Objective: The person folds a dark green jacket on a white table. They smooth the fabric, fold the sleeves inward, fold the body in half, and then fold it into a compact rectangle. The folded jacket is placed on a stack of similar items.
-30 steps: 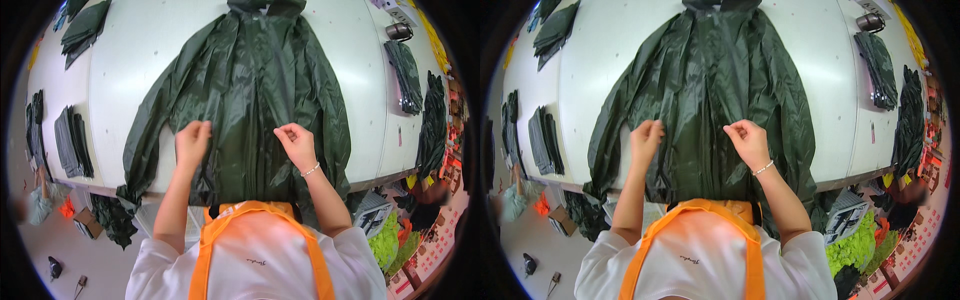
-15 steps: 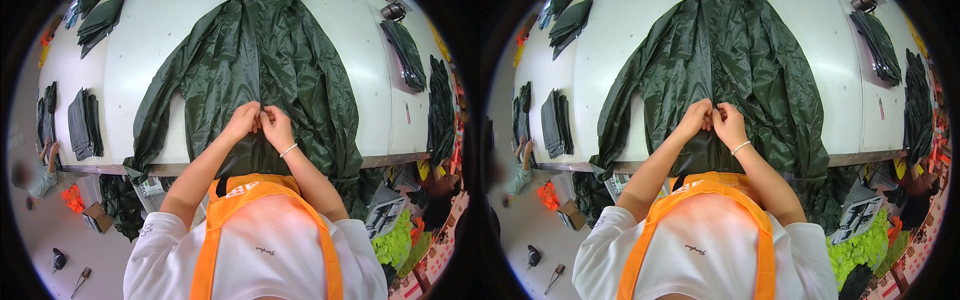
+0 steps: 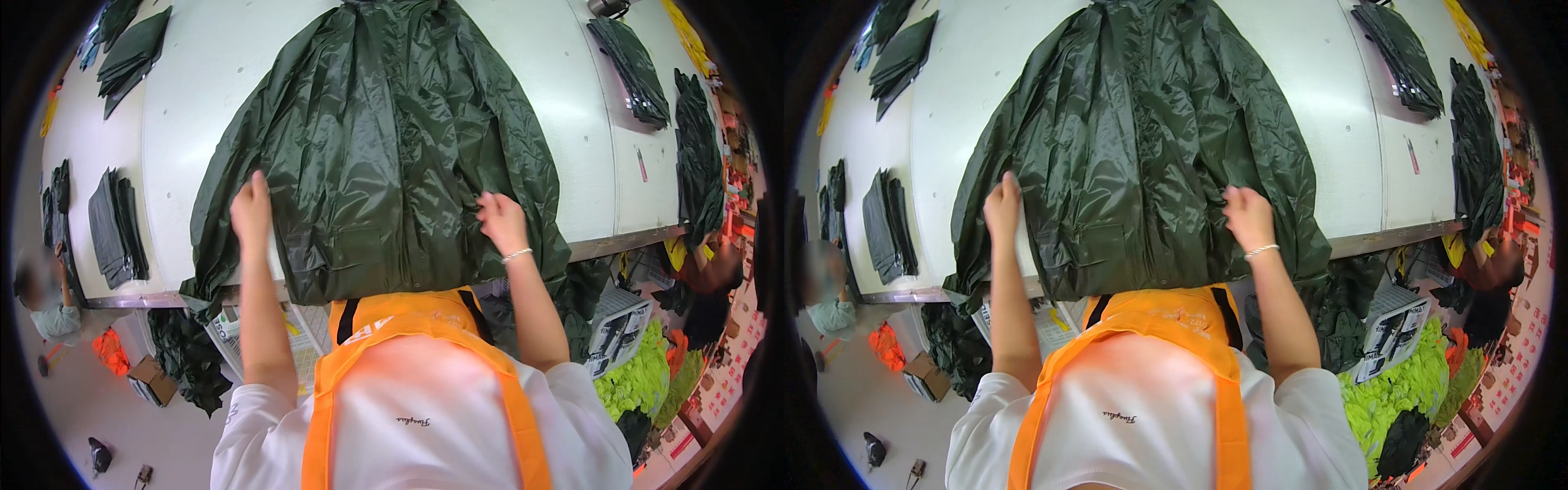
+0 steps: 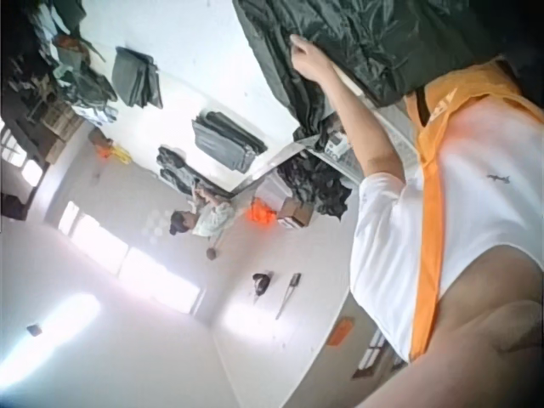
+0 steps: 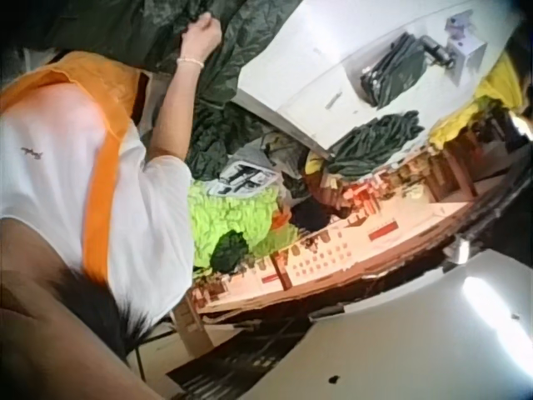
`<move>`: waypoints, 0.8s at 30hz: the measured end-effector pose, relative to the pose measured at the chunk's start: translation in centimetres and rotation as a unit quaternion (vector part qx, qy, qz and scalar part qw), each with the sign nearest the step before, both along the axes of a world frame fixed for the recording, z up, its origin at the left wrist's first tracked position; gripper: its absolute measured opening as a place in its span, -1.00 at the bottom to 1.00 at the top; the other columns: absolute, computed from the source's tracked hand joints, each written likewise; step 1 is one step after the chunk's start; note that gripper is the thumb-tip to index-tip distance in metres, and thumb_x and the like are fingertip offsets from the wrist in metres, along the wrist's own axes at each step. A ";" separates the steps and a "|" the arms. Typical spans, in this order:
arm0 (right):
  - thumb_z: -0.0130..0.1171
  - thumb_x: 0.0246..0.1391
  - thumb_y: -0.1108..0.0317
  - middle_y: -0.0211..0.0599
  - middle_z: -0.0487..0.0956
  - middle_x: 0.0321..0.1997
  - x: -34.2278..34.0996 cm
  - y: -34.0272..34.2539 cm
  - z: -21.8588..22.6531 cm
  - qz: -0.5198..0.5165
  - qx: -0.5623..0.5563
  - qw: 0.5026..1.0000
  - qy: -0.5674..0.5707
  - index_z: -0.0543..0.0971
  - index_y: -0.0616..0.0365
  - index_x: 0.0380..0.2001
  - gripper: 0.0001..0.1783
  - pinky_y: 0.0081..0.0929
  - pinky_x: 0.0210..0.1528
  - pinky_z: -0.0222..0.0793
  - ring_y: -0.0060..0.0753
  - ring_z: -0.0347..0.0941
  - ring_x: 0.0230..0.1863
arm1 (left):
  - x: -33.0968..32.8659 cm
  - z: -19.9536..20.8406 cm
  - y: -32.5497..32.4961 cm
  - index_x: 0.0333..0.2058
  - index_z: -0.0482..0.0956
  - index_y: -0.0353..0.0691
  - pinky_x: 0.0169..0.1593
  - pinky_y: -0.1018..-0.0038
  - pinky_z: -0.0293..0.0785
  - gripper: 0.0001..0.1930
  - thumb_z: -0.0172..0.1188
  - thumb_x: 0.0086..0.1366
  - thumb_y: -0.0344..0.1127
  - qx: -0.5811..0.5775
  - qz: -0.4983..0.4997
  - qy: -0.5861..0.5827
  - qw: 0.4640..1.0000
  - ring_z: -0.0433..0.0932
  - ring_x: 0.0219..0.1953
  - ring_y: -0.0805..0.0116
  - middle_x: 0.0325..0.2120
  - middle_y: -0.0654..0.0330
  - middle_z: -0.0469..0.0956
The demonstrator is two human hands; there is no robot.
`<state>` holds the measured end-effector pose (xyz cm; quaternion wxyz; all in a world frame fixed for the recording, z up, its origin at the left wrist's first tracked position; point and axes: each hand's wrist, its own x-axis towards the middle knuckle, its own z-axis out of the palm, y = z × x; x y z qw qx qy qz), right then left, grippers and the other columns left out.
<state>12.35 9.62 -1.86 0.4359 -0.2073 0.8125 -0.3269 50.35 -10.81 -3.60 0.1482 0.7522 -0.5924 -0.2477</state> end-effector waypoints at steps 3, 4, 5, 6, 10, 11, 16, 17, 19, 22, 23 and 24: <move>0.12 0.12 0.12 -0.20 0.52 -0.63 -5.2 3.1 -1.2 0.011 0.034 0.983 0.179 0.38 0.33 -0.06 -0.50 -0.35 -0.48 0.42 -0.24 0.47 -0.66 | 1.2 2.4 -1.6 -0.47 0.60 -0.33 -0.44 0.42 0.37 -0.39 0.02 0.23 0.23 0.245 0.003 -0.106 0.964 0.52 -0.62 0.30 -0.69 0.11 0.52; 0.13 0.10 0.05 -0.06 0.54 -0.52 -6.4 2.7 -0.7 0.028 0.034 0.973 0.227 0.31 0.35 0.04 -0.38 -0.29 -0.33 0.41 -0.09 0.49 -0.50 | 1.5 1.5 -2.0 -0.45 0.59 -0.33 -0.46 0.46 0.34 -0.40 0.03 0.23 0.22 0.208 0.006 -0.010 0.978 0.48 -0.66 0.35 -0.71 0.15 0.48; 0.14 0.08 -0.03 0.08 0.56 -0.41 -7.6 1.9 -0.1 0.045 0.033 0.960 0.275 0.23 0.37 0.13 -0.24 -0.23 -0.19 0.41 0.07 0.51 -0.35 | 1.7 0.0 -2.5 -0.44 0.58 -0.34 -0.48 0.51 0.32 -0.41 0.05 0.23 0.21 0.167 0.009 0.086 0.982 0.43 -0.69 0.40 -0.74 0.19 0.44; 0.13 0.05 -0.09 0.22 0.50 -0.25 -9.1 1.0 -0.6 0.038 0.053 0.952 0.298 0.14 0.36 0.19 -0.14 -0.20 -0.06 0.34 0.17 0.43 -0.17 | 1.5 -1.3 -3.3 -0.42 0.57 -0.34 -0.50 0.55 0.30 -0.42 0.06 0.23 0.20 0.124 0.011 0.182 0.975 0.39 -0.73 0.44 -0.77 0.23 0.40; 0.17 -0.02 -0.17 0.40 0.16 0.22 -12.8 -1.7 -2.2 -0.017 -0.018 0.936 0.350 -0.13 0.32 0.31 0.11 -0.18 0.25 0.09 0.26 0.17 0.22 | -2.4 0.1 -5.7 -0.08 0.35 -0.24 -0.53 0.67 0.10 -0.56 0.24 0.22 -0.10 0.016 0.100 0.426 0.899 0.17 -0.63 0.64 -0.62 0.46 0.24; 0.20 -0.03 -0.16 0.38 0.12 0.26 -12.8 -2.6 -2.6 -0.025 -0.092 0.919 0.383 -0.16 0.32 0.32 0.13 -0.18 0.27 0.06 0.23 0.15 0.25 | -2.8 0.0 -5.9 0.15 0.17 -0.29 -0.35 0.64 0.29 -0.38 0.24 0.23 -0.20 -0.012 0.101 0.466 0.879 0.38 -0.41 0.56 -0.38 0.32 0.42; 0.37 -0.12 0.41 -0.12 0.21 0.25 -9.4 -9.1 1.3 -0.210 -0.208 0.952 0.080 -0.06 0.28 0.30 0.03 -0.42 0.23 0.11 -0.30 0.19 0.20 | -3.8 0.1 -8.6 0.29 -0.05 -0.22 0.18 0.39 0.21 -0.25 0.19 0.22 -0.41 -0.027 0.150 0.512 0.845 0.29 0.14 0.21 0.18 0.05 0.21; 0.35 -0.13 0.45 -0.12 0.21 0.25 -9.8 -8.8 -0.3 -0.204 -0.233 0.948 0.077 -0.03 0.28 0.29 -0.01 -0.43 0.22 0.12 -0.30 0.20 0.20 | -4.2 0.8 -8.8 0.29 -0.06 -0.21 0.18 0.38 0.21 -0.26 0.17 0.23 -0.42 -0.013 0.159 0.538 0.828 0.28 0.14 0.21 0.18 0.06 0.20; 0.30 -0.14 0.51 -0.11 0.21 0.26 -12.2 -8.3 -5.3 -0.193 -0.284 0.936 0.072 0.03 0.29 0.28 -0.07 -0.44 0.21 0.13 -0.30 0.22 0.18 | -3.2 -0.7 -9.6 0.26 0.05 -0.22 0.14 0.34 0.28 -0.32 0.17 0.21 -0.47 -0.036 0.161 0.517 0.840 0.31 0.12 0.20 0.15 0.06 0.26; 0.07 -0.06 0.63 -0.25 0.56 -0.12 -18.6 -11.5 0.0 -0.160 -0.238 0.924 0.252 0.46 0.28 -0.08 -0.61 -0.48 0.01 0.31 -0.38 0.45 -0.16 | 1.4 -1.2 -11.9 0.15 0.25 -0.26 0.01 0.27 0.43 -0.45 0.19 0.17 -0.51 -0.069 0.180 0.474 0.859 0.43 0.01 0.15 0.04 0.04 0.40; 0.08 -0.06 0.64 -0.23 0.58 -0.15 -23.3 -11.5 0.0 -0.149 -0.207 0.916 0.311 0.47 0.27 -0.07 -0.61 -0.47 -0.03 0.33 -0.37 0.47 -0.19 | 2.4 -0.8 -12.8 0.12 0.27 -0.25 -0.05 0.26 0.47 -0.46 0.20 0.16 -0.52 -0.087 0.205 0.455 0.862 0.47 -0.04 0.14 0.00 0.04 0.43; 0.09 -0.06 0.62 -0.22 0.59 -0.15 -27.2 -11.7 -0.2 -0.148 -0.212 0.905 0.338 0.48 0.27 -0.05 -0.58 -0.48 -0.04 0.34 -0.38 0.48 -0.19 | 4.3 -1.1 -13.8 0.13 0.26 -0.26 -0.03 0.27 0.46 -0.45 0.20 0.15 -0.53 -0.101 0.202 0.449 0.865 0.46 -0.03 0.14 0.01 0.03 0.43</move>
